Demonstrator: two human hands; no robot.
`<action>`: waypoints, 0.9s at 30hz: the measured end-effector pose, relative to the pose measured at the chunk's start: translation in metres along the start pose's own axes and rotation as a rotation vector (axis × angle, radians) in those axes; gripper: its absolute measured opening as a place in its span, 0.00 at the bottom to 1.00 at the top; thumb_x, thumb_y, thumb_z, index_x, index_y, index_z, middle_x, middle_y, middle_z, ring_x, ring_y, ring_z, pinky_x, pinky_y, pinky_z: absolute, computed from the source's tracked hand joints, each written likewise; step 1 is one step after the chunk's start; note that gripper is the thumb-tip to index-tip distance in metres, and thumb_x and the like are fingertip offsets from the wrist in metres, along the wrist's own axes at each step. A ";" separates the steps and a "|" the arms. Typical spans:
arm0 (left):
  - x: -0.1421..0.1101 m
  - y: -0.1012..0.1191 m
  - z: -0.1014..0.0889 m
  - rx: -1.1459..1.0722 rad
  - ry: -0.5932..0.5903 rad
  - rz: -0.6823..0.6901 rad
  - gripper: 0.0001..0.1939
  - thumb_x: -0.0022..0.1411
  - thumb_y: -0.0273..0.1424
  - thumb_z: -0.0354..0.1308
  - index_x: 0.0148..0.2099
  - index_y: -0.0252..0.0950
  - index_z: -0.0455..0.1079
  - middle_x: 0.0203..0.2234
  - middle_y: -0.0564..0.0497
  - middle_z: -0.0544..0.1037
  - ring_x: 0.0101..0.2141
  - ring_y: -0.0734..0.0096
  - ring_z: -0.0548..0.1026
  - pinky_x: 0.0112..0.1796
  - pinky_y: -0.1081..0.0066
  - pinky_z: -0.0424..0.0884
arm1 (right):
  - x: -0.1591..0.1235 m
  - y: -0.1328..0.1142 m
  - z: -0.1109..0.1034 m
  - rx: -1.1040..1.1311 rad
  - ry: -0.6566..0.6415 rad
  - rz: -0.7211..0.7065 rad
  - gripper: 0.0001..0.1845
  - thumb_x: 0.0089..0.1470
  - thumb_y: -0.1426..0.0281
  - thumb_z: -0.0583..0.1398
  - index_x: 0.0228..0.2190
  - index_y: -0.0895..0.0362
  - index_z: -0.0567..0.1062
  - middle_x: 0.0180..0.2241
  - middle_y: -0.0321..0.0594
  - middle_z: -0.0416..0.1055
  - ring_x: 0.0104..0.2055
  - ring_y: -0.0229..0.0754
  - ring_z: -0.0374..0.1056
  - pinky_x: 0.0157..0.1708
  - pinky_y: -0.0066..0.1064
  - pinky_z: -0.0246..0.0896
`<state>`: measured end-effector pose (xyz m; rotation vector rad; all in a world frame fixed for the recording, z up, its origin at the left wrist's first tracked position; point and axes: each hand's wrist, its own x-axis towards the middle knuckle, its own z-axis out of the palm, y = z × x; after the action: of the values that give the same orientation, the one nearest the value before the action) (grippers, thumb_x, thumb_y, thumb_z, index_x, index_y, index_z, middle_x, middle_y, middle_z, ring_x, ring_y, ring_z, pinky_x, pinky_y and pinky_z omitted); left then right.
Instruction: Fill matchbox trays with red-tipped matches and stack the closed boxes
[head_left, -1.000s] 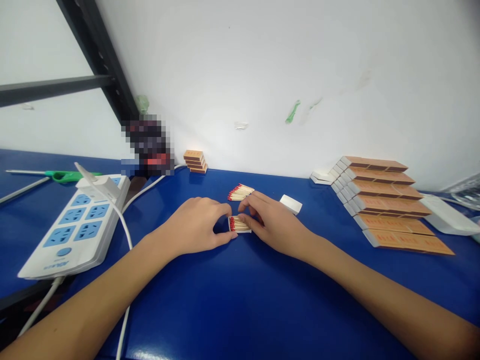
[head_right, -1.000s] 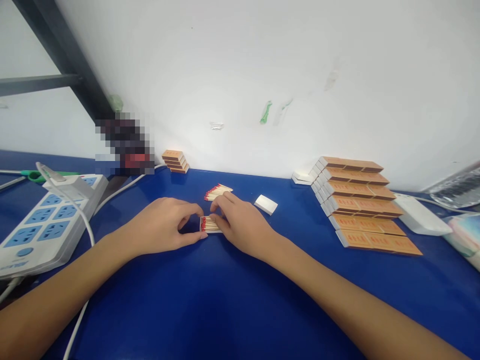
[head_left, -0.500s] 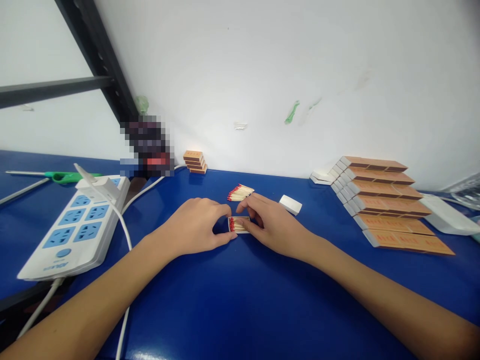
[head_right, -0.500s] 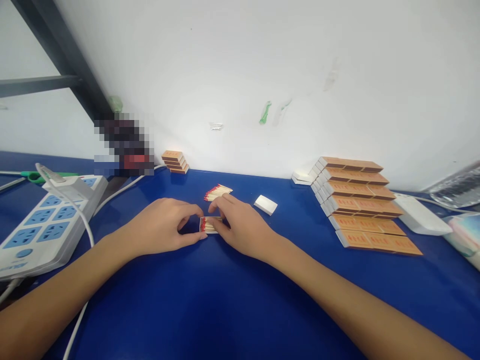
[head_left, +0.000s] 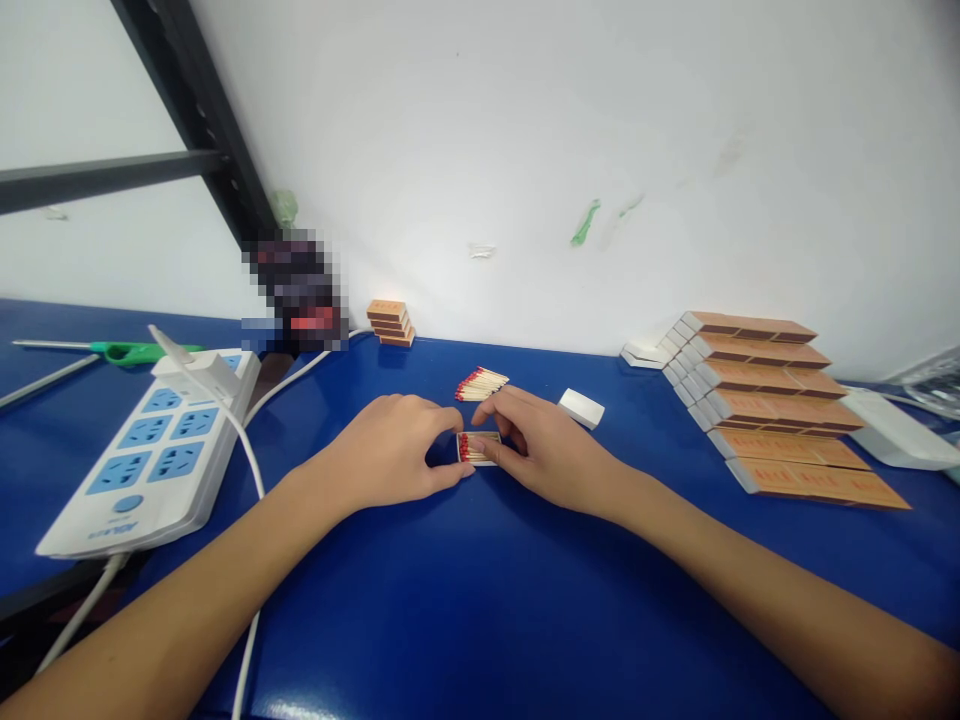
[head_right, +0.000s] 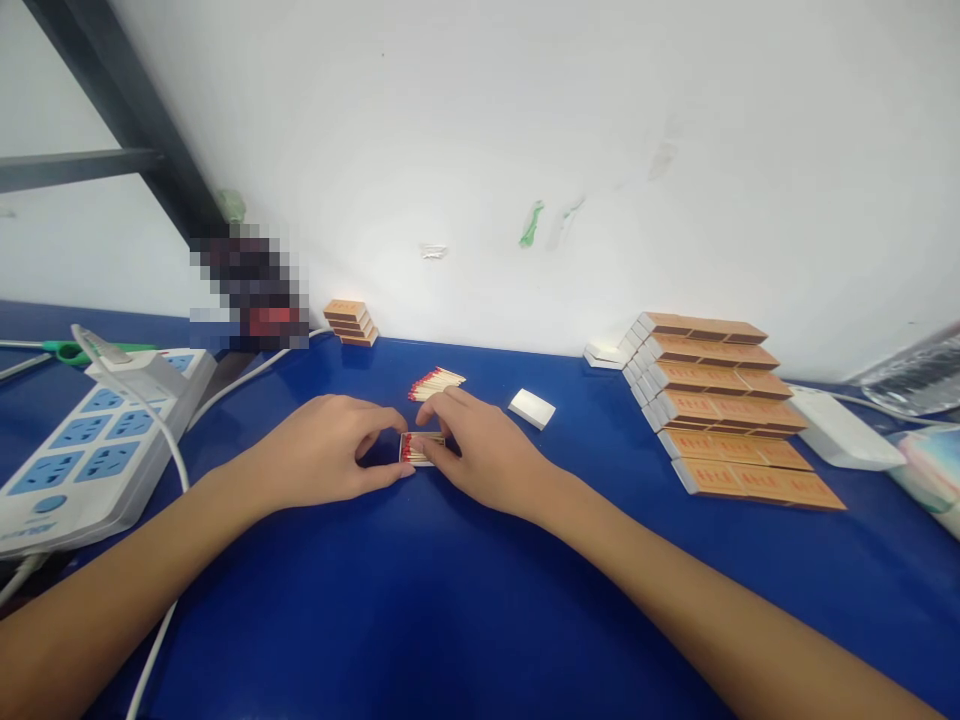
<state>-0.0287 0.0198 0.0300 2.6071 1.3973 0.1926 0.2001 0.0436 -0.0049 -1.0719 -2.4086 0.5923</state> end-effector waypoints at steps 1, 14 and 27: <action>0.000 0.000 0.000 -0.002 0.000 0.001 0.13 0.68 0.43 0.63 0.39 0.37 0.76 0.27 0.52 0.77 0.26 0.66 0.73 0.28 0.66 0.58 | 0.000 0.000 0.000 0.000 0.002 -0.003 0.05 0.67 0.67 0.62 0.44 0.54 0.74 0.38 0.38 0.70 0.34 0.38 0.65 0.34 0.32 0.58; 0.001 0.001 -0.002 0.006 -0.018 -0.010 0.15 0.68 0.44 0.62 0.37 0.37 0.75 0.28 0.51 0.78 0.27 0.66 0.73 0.28 0.66 0.58 | -0.001 0.000 0.001 0.011 -0.013 0.031 0.10 0.66 0.68 0.62 0.48 0.54 0.72 0.35 0.36 0.71 0.33 0.39 0.65 0.33 0.32 0.58; 0.000 -0.001 0.000 0.001 -0.014 -0.007 0.15 0.67 0.44 0.63 0.40 0.37 0.76 0.28 0.51 0.78 0.27 0.66 0.73 0.28 0.67 0.57 | 0.000 0.003 0.004 -0.004 0.040 0.071 0.08 0.66 0.68 0.61 0.46 0.54 0.73 0.34 0.35 0.69 0.31 0.38 0.64 0.32 0.31 0.57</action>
<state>-0.0291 0.0206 0.0302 2.5990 1.4021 0.1722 0.1995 0.0450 -0.0104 -1.1642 -2.3463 0.5847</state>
